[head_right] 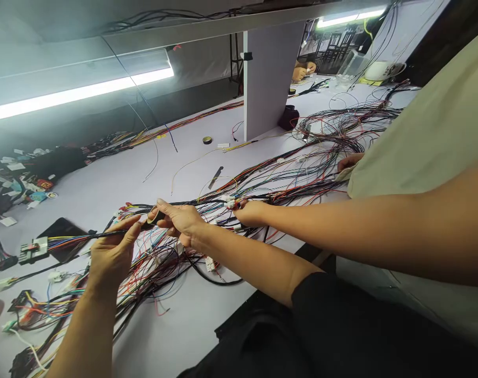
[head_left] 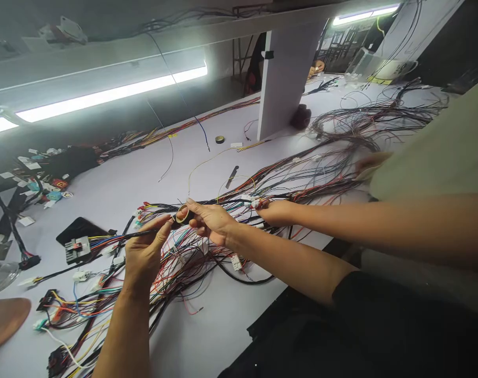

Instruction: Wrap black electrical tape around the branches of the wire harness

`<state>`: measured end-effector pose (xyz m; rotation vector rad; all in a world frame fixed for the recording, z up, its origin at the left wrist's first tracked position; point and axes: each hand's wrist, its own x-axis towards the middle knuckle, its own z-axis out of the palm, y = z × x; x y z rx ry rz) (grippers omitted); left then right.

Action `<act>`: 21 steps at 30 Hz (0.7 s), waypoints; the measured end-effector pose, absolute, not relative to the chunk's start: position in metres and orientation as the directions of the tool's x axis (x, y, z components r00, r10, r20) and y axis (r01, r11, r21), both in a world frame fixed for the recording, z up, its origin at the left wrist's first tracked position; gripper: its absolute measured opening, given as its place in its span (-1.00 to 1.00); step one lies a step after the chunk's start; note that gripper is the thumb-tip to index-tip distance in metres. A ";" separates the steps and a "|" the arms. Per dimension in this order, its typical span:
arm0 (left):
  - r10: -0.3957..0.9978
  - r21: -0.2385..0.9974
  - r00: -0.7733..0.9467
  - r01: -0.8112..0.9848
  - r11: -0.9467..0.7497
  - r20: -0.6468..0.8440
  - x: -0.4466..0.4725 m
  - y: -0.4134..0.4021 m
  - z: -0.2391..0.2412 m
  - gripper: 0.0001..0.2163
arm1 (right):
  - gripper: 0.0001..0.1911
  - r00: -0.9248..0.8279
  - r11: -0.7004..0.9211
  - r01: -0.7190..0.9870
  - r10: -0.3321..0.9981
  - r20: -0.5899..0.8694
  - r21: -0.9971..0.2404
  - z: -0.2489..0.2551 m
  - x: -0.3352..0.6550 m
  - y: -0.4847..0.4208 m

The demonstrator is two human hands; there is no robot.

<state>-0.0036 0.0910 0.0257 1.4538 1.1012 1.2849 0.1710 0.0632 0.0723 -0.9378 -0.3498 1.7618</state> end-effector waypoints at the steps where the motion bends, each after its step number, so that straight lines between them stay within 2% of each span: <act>1: 0.973 0.975 0.083 0.039 -0.218 0.214 -0.005 0.091 0.025 -0.72 | -0.69 -0.129 -0.412 -0.661 0.885 -0.447 -0.626 0.073 0.172 0.067; 4: 0.980 0.986 0.109 -0.024 -0.165 0.167 -0.006 0.092 0.026 -0.66 | -0.75 -0.141 -0.458 -0.639 0.860 -0.491 -0.618 0.073 0.175 0.078; 6: 0.988 0.990 0.050 -0.008 -0.143 0.144 -0.006 0.092 0.027 -0.64 | -0.78 -0.143 -0.446 -0.602 0.876 -0.460 -0.662 0.070 0.177 0.079; 9: 0.989 0.991 -0.070 0.031 -0.129 0.131 -0.003 0.093 0.027 -0.65 | -0.81 -0.008 -0.271 -0.503 0.951 -0.309 -0.821 0.058 0.176 0.069; 11: 0.988 0.992 -0.088 0.021 -0.125 0.127 0.000 0.094 0.028 -0.66 | -0.82 0.096 -0.140 -0.366 0.978 -0.186 -0.920 0.046 0.173 0.057; 14: 0.987 0.990 -0.076 -0.003 -0.142 0.142 0.003 0.095 0.030 -0.69 | -0.83 0.060 -0.044 -0.100 0.997 -0.050 -0.994 0.030 0.165 0.042; 16: 0.987 0.988 -0.062 -0.012 -0.152 0.151 0.004 0.095 0.032 -0.71 | -0.78 0.002 -0.010 0.012 1.000 -0.010 -1.000 0.023 0.159 0.037; 21: 0.984 0.985 -0.079 -0.042 -0.166 0.162 0.006 0.092 0.039 -0.73 | -0.55 -0.043 0.125 0.065 0.992 0.122 -0.990 0.015 0.149 0.032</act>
